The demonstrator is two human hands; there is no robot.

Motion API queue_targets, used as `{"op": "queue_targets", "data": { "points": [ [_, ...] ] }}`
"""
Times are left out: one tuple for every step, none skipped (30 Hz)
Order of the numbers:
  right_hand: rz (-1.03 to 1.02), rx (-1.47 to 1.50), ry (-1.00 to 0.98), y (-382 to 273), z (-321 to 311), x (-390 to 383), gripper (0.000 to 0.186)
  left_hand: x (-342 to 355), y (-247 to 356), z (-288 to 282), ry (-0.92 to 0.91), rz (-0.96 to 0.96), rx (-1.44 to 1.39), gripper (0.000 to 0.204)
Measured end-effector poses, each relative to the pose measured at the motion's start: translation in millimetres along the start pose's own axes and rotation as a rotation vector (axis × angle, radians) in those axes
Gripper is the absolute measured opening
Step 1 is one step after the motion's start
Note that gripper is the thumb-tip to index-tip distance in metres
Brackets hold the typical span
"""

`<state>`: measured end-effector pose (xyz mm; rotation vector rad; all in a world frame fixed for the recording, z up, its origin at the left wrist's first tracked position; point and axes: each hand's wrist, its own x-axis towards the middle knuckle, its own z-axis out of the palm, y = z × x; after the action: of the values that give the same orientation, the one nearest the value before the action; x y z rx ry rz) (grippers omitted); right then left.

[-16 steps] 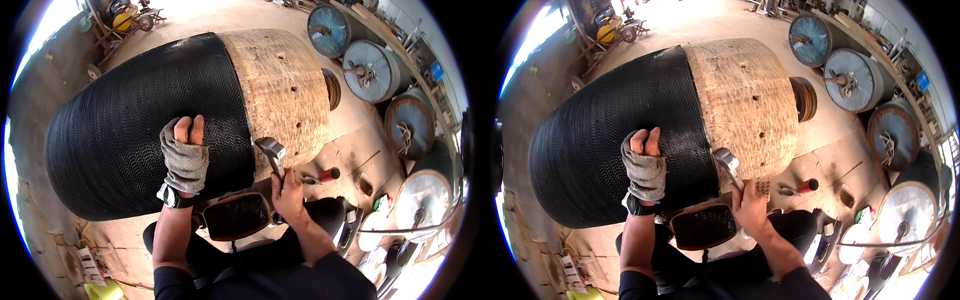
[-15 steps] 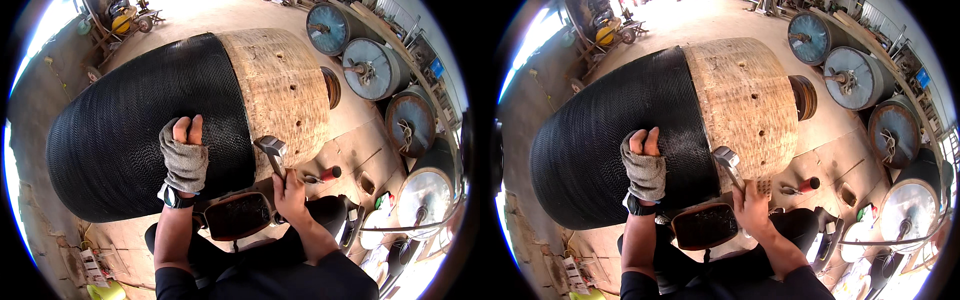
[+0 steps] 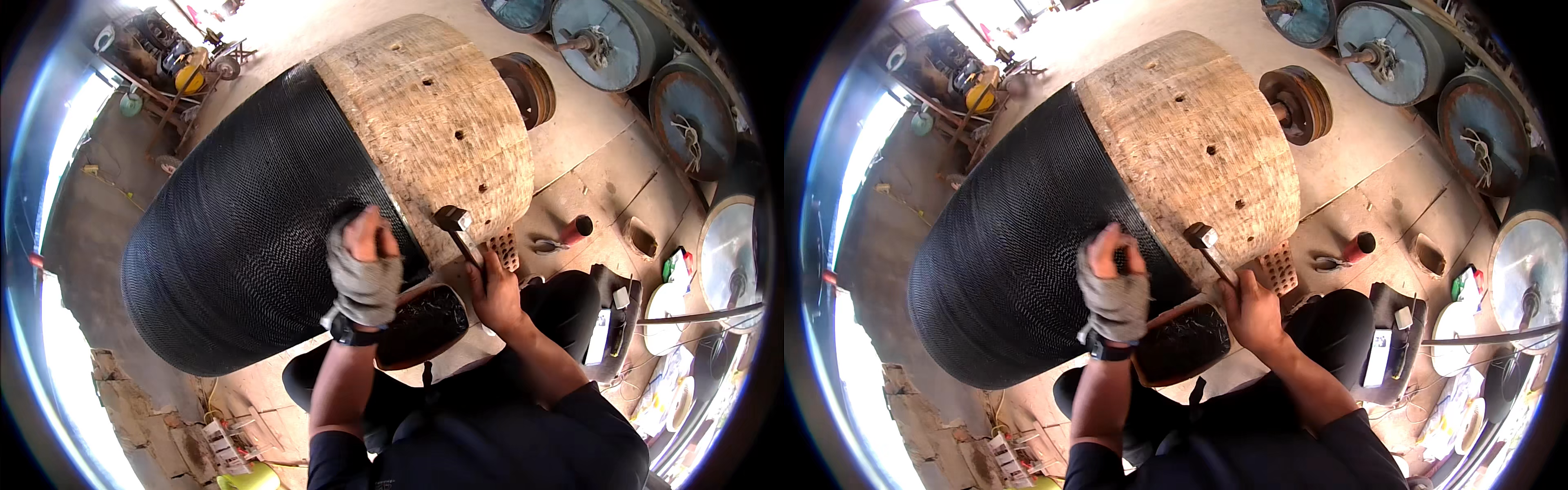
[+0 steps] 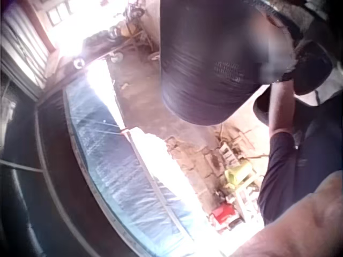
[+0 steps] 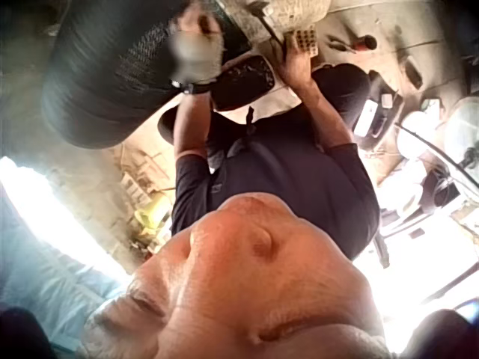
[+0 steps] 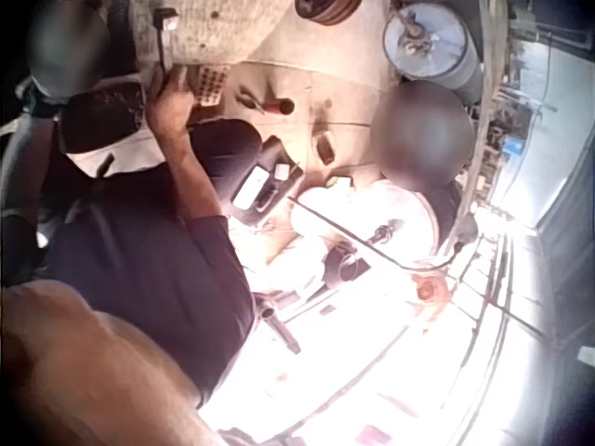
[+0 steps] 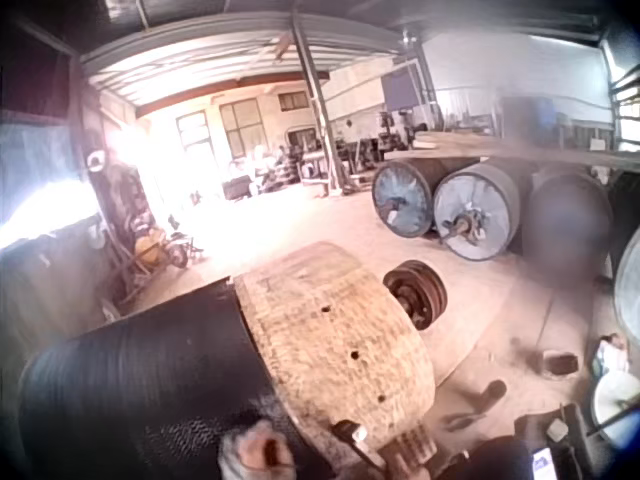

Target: The person sits on the floor and repeatedly strikes the surface of a large cylindrical object with a hammer. The object has a black mesh section and a wooden section. The person uses a hammer to tap along the seam and surface of the cylinder.

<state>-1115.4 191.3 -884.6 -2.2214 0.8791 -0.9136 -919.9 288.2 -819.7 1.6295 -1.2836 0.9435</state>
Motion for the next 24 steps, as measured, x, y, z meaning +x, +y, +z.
{"op": "queue_targets", "data": {
  "points": [
    [-0.022, 0.014, 0.01, 1.1, 0.7, -0.2, 0.019, -10.9, 7.7, 8.7, -0.002, -0.021, -0.092, 0.054],
    [-0.057, 0.012, 0.031, 2.1, -0.9, 0.0, 0.018, -17.9, 15.9, 16.2, -0.047, -0.15, -0.139, 0.055],
    [-0.092, 0.012, 0.05, 1.7, -1.9, 0.8, 0.018, -19.2, 16.0, 18.6, -0.052, -0.164, -0.142, 0.053],
    [-0.127, 0.008, 0.07, 2.4, -3.8, 1.8, 0.018, -18.0, 17.6, 20.7, -0.056, -0.179, -0.146, 0.052],
    [-0.088, 0.016, 0.039, 1.9, -5.9, 1.8, 0.018, -16.4, 19.4, 20.9, -0.063, -0.198, -0.152, 0.052],
    [-0.078, 0.014, 0.025, 1.1, -8.5, 2.1, 0.018, -13.7, 21.3, 19.8, -0.069, -0.217, -0.156, 0.051],
    [-0.069, 0.014, 0.012, 0.0, -10.8, 2.3, 0.018, -11.5, 22.9, 18.9, -0.077, -0.235, -0.16, 0.05],
    [-0.059, 0.014, -0.002, -0.7, -12.7, 2.7, 0.018, -9.9, 24.0, 18.8, -0.087, -0.246, -0.156, 0.05],
    [-0.078, 0.017, 0.013, -0.8, -14.2, 3.2, 0.018, -8.4, 24.8, 19.0, -0.098, -0.258, -0.153, 0.049],
    [-0.097, 0.026, 0.025, -1.9, -13.6, 2.9, 0.018, -7.4, 24.8, 17.1, -0.112, -0.268, -0.143, 0.049],
    [-0.116, 0.036, 0.036, -3.1, -12.8, 3.0, 0.018, -5.3, 25.6, 17.1, -0.123, -0.258, -0.104, 0.052],
    [-0.117, 0.062, 0.034, -5.2, -11.5, 4.3, 0.018, -1.4, 28.7, 17.8, -0.118, -0.278, -0.096, 0.054],
    [-0.119, 0.083, 0.029, -8.1, -10.6, 5.5, 0.018, 1.9, 33.9, 18.7, -0.111, -0.304, -0.09, 0.056],
    [-0.121, 0.104, 0.023, -11.3, -9.9, 5.7, 0.018, 3.7, 37.1, 20.5, -0.104, -0.329, -0.084, 0.059],
    [-0.156, 0.082, 0.03, -15.8, -10.5, 4.7, 0.02, -1.5, 33.9, 27.4, -0.069, -0.296, -0.07, 0.063],
    [-0.193, 0.058, 0.043, -20.2, -13.3, 5.5, 0.021, -1.2, 35.3, 29.4, -0.066, -0.308, -0.08, 0.063],
    [-0.23, 0.034, 0.056, -22.7, -14.2, 6.6, 0.023, -0.7, 36.5, 30.9, -0.063, -0.321, -0.091, 0.064],
    [-0.215, -0.009, 0.023, -23.3, -13.3, 8.5, 0.024, 0.1, 37.7, 32.1, -0.06, -0.334, -0.101, 0.064],
    [-0.2, -0.05, -0.01, -24.2, -12.0, 11.0, 0.024, 3.2, 39.7, 31.1, -0.077, -0.335, -0.067, 0.065],
    [-0.185, -0.091, -0.044, -25.0, -11.3, 12.8, 0.024, 4.2, 41.4, 30.4, -0.095, -0.362, -0.048, 0.064],
    [-0.175, -0.082, -0.052, -27.9, -14.2, 12.4, 0.024, 4.1, 43.3, 29.3, -0.113, -0.388, -0.03, 0.064],
    [-0.226, -0.052, -0.004, -26.0, -13.6, 11.0, 0.023, 4.2, 44.3, 28.7, -0.126, -0.416, -0.012, 0.063],
    [-0.278, -0.021, 0.043, -22.3, -12.2, 8.3, 0.023, 2.4, 43.3, 30.4, -0.116, -0.426, -0.061, 0.063],
    [-0.33, 0.01, 0.09, -21.2, -11.3, 8.2, 0.022, 3.4, 41.1, 33.1, -0.103, -0.417, -0.044, 0.063]
  ]
}}
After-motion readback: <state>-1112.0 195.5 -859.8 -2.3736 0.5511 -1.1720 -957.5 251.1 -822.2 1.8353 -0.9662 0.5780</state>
